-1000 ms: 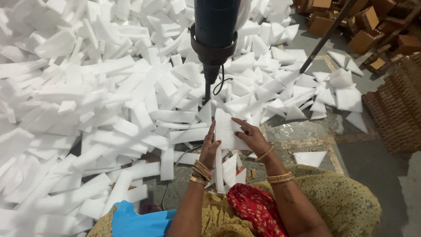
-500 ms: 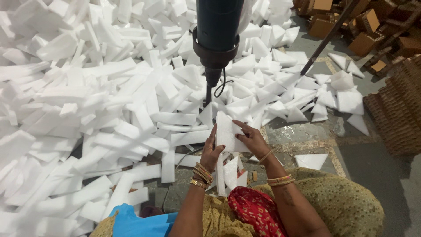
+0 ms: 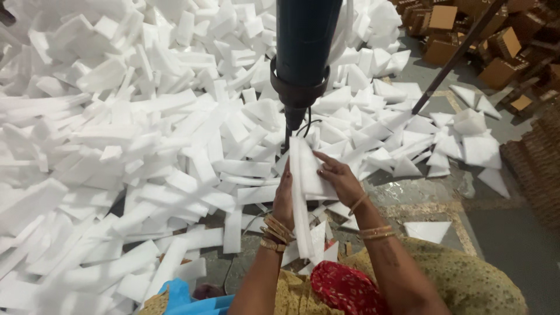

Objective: The person sits on the floor surrounded by white foam pieces and uses a vertical cutting machine to slice rectangular foam strips into triangular shapes. They repeatedly pick up a strip, position it under the machine's blade, and push it through to create two triangles, which are then discarded into a pile.

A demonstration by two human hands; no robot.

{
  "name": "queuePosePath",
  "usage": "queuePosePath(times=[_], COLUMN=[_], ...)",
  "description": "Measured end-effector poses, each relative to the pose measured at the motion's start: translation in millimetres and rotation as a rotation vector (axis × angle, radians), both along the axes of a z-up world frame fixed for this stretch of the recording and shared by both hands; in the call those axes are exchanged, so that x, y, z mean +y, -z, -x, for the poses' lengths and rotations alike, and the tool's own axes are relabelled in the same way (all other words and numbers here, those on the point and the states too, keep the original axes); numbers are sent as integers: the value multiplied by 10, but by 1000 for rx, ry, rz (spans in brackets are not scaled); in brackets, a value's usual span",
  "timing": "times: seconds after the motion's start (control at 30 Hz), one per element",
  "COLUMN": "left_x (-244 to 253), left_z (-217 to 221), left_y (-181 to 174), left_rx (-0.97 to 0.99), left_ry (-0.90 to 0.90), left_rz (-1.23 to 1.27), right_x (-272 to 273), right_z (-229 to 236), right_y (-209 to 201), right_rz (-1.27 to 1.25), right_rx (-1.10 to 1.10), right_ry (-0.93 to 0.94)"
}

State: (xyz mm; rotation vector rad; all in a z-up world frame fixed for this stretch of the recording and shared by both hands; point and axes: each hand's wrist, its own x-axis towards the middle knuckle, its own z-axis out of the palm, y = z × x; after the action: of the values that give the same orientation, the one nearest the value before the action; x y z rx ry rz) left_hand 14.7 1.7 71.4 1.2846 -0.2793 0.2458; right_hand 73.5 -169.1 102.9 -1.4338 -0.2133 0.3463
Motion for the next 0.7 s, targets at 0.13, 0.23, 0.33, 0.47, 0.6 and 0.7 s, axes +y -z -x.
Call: queuePosePath(times=[0.13,0.23,0.33,0.47,0.6,0.7], left_x=[65,155,205,56,-32,-89], left_z=[-353,-767,-885,-762,-135,249], left_y=[-350,-439,-281,-404,-628,-699], left_rx=[255,254,-23,274,264,174], left_ry=[111,204,87,123,37,33], left_rz=[454,675,401,609,519,387], right_x=[168,208,218,187,94,11], right_z=[-378,-730,-830,-619,-245,54], right_y=[-383,-456,-484,-550,-616,-703], right_rz=[-59,-200,-309,-293,-203,-152], right_rx=[57,-4,10,86,41,52], right_ry=[-25,-90,-135,-109,-98,-108])
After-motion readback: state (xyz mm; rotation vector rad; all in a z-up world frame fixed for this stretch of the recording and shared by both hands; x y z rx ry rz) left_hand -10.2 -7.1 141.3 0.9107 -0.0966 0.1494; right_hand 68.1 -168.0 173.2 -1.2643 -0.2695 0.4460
